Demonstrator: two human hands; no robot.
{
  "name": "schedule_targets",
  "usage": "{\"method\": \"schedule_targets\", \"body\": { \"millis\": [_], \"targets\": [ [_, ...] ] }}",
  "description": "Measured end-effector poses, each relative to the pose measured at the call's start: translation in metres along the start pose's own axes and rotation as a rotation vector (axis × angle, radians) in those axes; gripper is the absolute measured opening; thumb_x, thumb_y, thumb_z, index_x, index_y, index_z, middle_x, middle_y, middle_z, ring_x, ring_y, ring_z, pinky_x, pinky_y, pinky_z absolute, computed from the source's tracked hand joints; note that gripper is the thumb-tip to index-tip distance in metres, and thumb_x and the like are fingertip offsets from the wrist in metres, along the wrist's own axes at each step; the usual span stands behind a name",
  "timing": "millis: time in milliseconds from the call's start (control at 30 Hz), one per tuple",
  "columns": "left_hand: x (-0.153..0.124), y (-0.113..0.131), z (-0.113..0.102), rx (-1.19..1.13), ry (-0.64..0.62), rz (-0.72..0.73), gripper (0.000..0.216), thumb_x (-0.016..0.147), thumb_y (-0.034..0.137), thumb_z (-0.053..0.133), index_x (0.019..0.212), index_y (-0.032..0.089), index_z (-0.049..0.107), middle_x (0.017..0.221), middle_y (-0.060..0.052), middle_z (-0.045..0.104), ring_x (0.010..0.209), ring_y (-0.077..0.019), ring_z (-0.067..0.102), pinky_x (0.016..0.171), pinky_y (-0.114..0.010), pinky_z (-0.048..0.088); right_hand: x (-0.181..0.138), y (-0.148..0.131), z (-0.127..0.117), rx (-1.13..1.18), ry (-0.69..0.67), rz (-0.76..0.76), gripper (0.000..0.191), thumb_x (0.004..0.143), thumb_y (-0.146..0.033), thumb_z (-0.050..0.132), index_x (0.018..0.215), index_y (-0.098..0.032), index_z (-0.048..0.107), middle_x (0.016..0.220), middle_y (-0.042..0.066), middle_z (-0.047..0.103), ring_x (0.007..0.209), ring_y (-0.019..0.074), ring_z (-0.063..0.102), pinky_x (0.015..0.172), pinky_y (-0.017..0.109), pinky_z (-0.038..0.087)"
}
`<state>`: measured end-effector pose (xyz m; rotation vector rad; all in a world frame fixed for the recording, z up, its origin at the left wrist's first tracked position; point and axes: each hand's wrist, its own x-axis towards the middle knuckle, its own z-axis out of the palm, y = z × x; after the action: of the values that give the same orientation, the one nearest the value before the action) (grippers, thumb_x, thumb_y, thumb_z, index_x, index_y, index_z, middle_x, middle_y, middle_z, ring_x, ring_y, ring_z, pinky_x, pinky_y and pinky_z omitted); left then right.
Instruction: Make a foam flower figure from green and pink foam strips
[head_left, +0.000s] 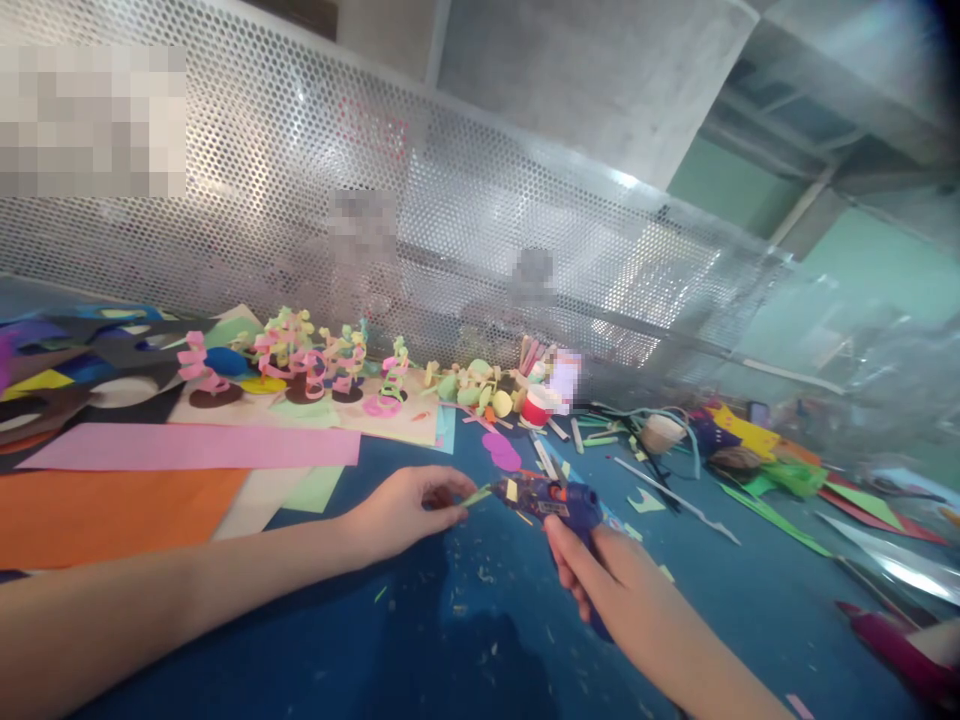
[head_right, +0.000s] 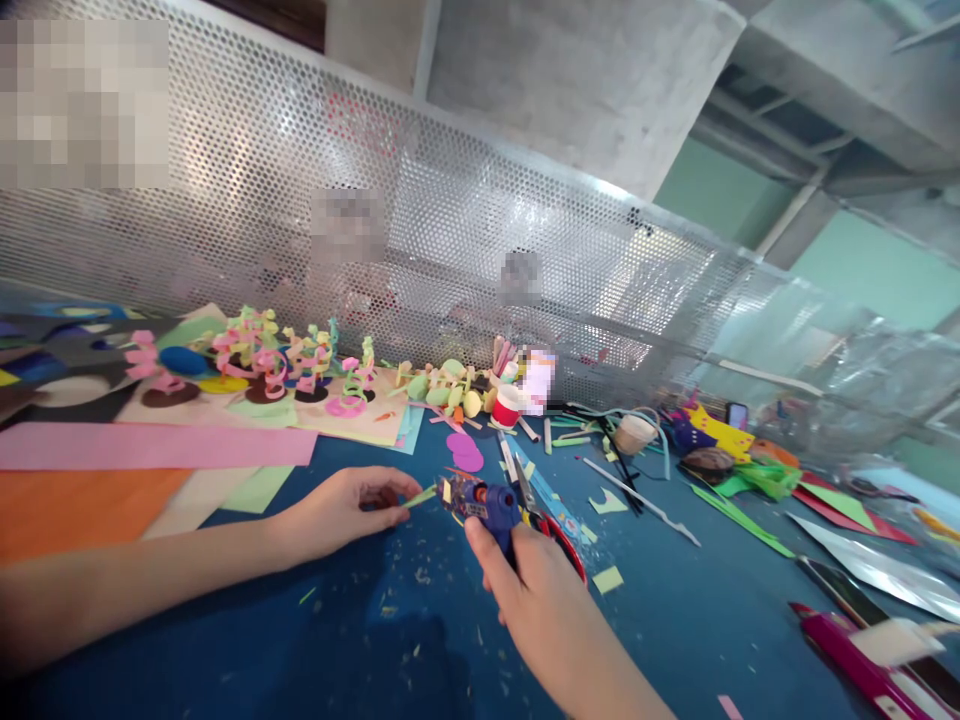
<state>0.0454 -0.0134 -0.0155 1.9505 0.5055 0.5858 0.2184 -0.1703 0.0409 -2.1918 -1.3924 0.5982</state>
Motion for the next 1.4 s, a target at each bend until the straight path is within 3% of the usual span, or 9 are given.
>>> {"method": "schedule_targets", "body": {
  "millis": [233,433,667,900,1100,1233,1400],
  "targets": [
    [-0.001,0.003,-0.001,0.060,0.031,0.001,0.028,0.075,0.032,0.056,0.101,0.022,0.061,0.092,-0.001,0.065,0.078,-0.0147,0.058,0.074,-0.025,0.045,-0.002,0.001,0.002,-0.048,-0.008,-0.038,0.046,0.081,-0.061,0.032,0.066,-0.021,0.049,0.065,0.002,0.054,0.061,0.0162,0.057,0.055,0.026,0.044],
    [0.000,-0.002,0.000,0.027,0.034,-0.016,0.032,0.074,0.033,0.058,0.103,0.022,0.059,0.097,-0.002,0.065,0.084,-0.0161,0.059,0.077,-0.027,0.045,0.002,0.001,0.001,0.014,0.008,-0.054,0.044,0.080,-0.060,0.035,0.060,-0.022,0.049,0.058,0.002,0.055,0.052,0.0157,0.055,0.049,0.026,0.042],
    [0.001,-0.002,-0.001,0.037,0.027,-0.003,0.031,0.074,0.032,0.057,0.103,0.022,0.058,0.096,-0.002,0.065,0.078,-0.0145,0.058,0.074,-0.026,0.045,-0.002,-0.011,0.005,0.042,-0.053,0.001,0.050,0.079,-0.066,0.030,0.062,-0.021,0.046,0.062,0.000,0.054,0.052,0.0144,0.057,0.055,0.028,0.045],
    [0.003,-0.008,-0.001,-0.020,0.022,-0.015,0.033,0.074,0.034,0.058,0.105,0.022,0.057,0.097,-0.002,0.064,0.082,-0.0151,0.058,0.075,-0.027,0.046,0.003,-0.001,0.004,-0.058,0.039,-0.054,0.047,0.082,-0.061,0.029,0.062,-0.022,0.045,0.057,0.000,0.052,0.054,0.0153,0.056,0.054,0.027,0.043],
    [0.004,-0.009,-0.001,-0.034,0.027,-0.013,0.033,0.074,0.034,0.058,0.104,0.021,0.057,0.098,-0.002,0.065,0.080,-0.0150,0.059,0.074,-0.027,0.047,0.002,-0.009,0.005,-0.006,-0.007,-0.030,0.052,0.080,-0.065,0.028,0.058,-0.021,0.044,0.054,-0.001,0.052,0.048,0.0139,0.055,0.052,0.026,0.042],
    [0.005,-0.010,-0.002,-0.113,0.020,-0.040,0.035,0.072,0.033,0.060,0.104,0.019,0.057,0.099,-0.004,0.065,0.083,-0.0161,0.060,0.074,-0.028,0.048,0.003,-0.012,0.005,0.030,-0.031,-0.030,0.053,0.080,-0.065,0.027,0.057,-0.020,0.044,0.052,-0.002,0.051,0.047,0.0136,0.055,0.050,0.025,0.042],
    [0.008,-0.013,-0.004,-0.243,0.025,-0.075,0.037,0.069,0.031,0.064,0.103,0.018,0.057,0.101,-0.005,0.065,0.085,-0.0164,0.061,0.079,-0.032,0.047,0.008,-0.010,0.004,-0.004,0.032,-0.032,0.054,0.080,-0.066,0.026,0.055,-0.020,0.042,0.050,-0.001,0.051,0.046,0.0136,0.055,0.050,0.025,0.042]
  ]
}}
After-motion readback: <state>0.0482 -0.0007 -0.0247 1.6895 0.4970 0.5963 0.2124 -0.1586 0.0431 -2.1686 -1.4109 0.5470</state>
